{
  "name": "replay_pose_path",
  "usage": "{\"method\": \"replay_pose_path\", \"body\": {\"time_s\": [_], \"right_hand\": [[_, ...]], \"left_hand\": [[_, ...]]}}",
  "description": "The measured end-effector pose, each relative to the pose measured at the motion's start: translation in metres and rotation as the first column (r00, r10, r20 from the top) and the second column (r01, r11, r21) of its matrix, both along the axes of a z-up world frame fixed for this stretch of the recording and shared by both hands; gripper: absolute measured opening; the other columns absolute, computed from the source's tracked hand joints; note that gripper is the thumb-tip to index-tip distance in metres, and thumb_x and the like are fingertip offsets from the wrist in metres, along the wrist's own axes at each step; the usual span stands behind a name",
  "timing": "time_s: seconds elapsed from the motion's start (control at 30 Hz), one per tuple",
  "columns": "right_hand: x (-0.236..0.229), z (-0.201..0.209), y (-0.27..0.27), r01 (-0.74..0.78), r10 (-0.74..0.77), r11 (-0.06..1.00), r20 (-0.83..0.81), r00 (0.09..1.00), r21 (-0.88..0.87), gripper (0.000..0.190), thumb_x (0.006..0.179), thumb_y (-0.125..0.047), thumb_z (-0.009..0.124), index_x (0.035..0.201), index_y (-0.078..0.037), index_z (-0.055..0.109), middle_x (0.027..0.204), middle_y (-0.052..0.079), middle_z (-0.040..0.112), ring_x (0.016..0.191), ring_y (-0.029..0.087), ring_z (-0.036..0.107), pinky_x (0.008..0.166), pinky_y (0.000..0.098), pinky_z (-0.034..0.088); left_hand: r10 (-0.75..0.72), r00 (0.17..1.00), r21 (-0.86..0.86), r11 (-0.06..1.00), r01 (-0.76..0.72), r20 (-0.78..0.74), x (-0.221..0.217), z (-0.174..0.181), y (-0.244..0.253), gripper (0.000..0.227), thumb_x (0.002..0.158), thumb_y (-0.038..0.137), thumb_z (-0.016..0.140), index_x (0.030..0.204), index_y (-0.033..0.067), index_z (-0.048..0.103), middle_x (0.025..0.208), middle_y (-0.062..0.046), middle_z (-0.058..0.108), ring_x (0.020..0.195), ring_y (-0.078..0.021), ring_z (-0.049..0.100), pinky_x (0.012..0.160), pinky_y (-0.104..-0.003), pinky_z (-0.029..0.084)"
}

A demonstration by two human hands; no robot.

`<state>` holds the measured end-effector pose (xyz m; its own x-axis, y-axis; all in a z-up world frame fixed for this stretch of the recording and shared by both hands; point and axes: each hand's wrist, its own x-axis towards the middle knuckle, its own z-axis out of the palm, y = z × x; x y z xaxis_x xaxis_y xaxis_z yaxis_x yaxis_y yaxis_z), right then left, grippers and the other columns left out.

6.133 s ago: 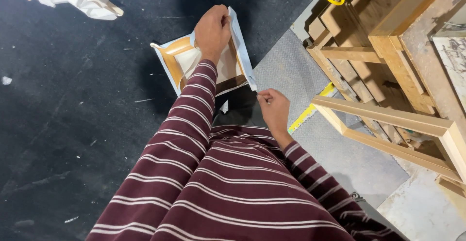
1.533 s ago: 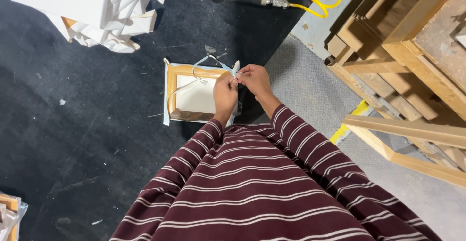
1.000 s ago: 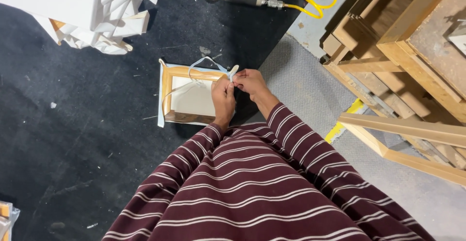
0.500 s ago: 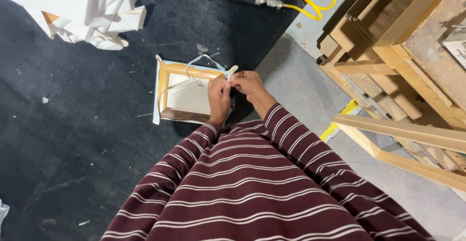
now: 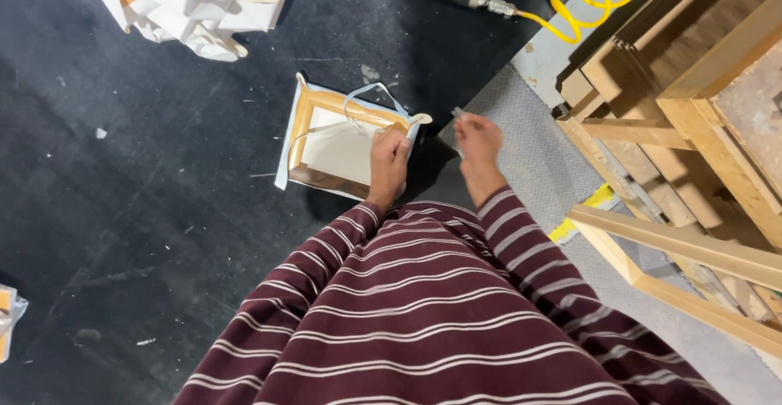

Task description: Assembling art frames by stapling canvas to wooden supports and applying finishing tape to the back.

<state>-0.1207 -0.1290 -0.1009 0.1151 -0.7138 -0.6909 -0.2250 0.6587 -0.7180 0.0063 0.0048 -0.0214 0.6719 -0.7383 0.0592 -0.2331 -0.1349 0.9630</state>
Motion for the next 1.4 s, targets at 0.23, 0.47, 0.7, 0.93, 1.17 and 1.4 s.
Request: {"method": "replay_pose_path", "body": {"time_s": [0.23, 0.47, 0.7, 0.93, 1.17, 1.4], "right_hand": [[0.003, 0.084, 0.017, -0.325, 0.325, 0.946, -0.065, 0.944, 0.009, 0.022, 0.089, -0.023, 0.076, 0.107, -0.011, 0.073, 0.09, 0.005, 0.077, 0.052, 0.005, 0.058, 0.049, 0.0179, 0.051], [0.025, 0.067, -0.007, -0.464, 0.454, 0.881, -0.105, 0.885, -0.096, 0.015, 0.087, -0.009, 0.072, 0.102, -0.008, 0.074, 0.081, 0.002, 0.076, 0.045, 0.004, 0.055, 0.044, 0.0171, 0.045], [0.027, 0.085, -0.023, -0.582, 0.579, 0.812, -0.072, 0.812, -0.041, 0.013, 0.086, -0.006, 0.074, 0.099, -0.008, 0.072, 0.081, 0.002, 0.074, 0.045, 0.004, 0.048, 0.049, 0.0188, 0.042], [0.032, 0.078, -0.044, -0.676, 0.676, 0.736, -0.084, 0.733, 0.025, 0.012, 0.088, -0.013, 0.075, 0.098, -0.007, 0.073, 0.082, 0.001, 0.071, 0.056, 0.005, 0.048, 0.052, 0.0154, 0.042], [0.037, 0.063, -0.071, -0.611, 0.611, 0.792, -0.031, 0.791, 0.018, 0.018, 0.095, -0.02, 0.072, 0.109, -0.009, 0.073, 0.095, 0.007, 0.075, 0.079, 0.012, 0.064, 0.058, 0.0162, 0.047], [0.039, 0.125, -0.08, -0.679, 0.65, 0.713, -0.196, 0.734, -0.174, 0.01, 0.095, -0.021, 0.071, 0.103, -0.015, 0.073, 0.085, 0.002, 0.075, 0.058, 0.009, 0.063, 0.056, 0.0213, 0.052]], "left_hand": [[-0.094, 0.995, 0.058, 0.994, 0.092, 0.033, 0.0, 0.002, -0.003, 0.022, 0.104, 0.022, 0.057, 0.084, 0.0121, 0.058, 0.074, -0.007, 0.051, 0.079, -0.0271, 0.052, 0.085, -0.038, 0.043], [-0.208, 0.971, 0.042, 0.978, 0.204, 0.121, 0.004, 0.009, 0.0, 0.014, 0.098, 0.014, 0.062, 0.084, 0.0125, 0.058, 0.073, -0.004, 0.056, 0.076, -0.0256, 0.059, 0.088, -0.034, 0.041], [-0.214, 0.972, 0.049, 0.977, 0.21, 0.102, 0.004, 0.009, 0.005, 0.01, 0.097, 0.014, 0.064, 0.088, 0.0123, 0.062, 0.076, -0.007, 0.061, 0.08, -0.0286, 0.061, 0.087, -0.036, 0.042], [-0.205, 0.979, 0.021, 0.979, 0.205, 0.01, 0.006, -0.006, 0.004, 0.012, 0.1, 0.018, 0.062, 0.089, 0.0154, 0.066, 0.077, -0.004, 0.062, 0.085, -0.0266, 0.058, 0.09, -0.036, 0.043], [-0.307, 0.948, 0.026, 0.952, 0.306, 0.079, 0.0, -0.007, 0.011, 0.011, 0.098, 0.02, 0.066, 0.088, 0.0156, 0.066, 0.082, -0.009, 0.067, 0.089, -0.0317, 0.065, 0.086, -0.041, 0.05], [-0.448, 0.889, 0.092, 0.893, 0.44, 0.1, 0.011, -0.031, 0.013, 0.01, 0.099, 0.026, 0.063, 0.093, 0.0189, 0.066, 0.091, -0.003, 0.07, 0.101, -0.031, 0.066, 0.094, -0.044, 0.05]]}}
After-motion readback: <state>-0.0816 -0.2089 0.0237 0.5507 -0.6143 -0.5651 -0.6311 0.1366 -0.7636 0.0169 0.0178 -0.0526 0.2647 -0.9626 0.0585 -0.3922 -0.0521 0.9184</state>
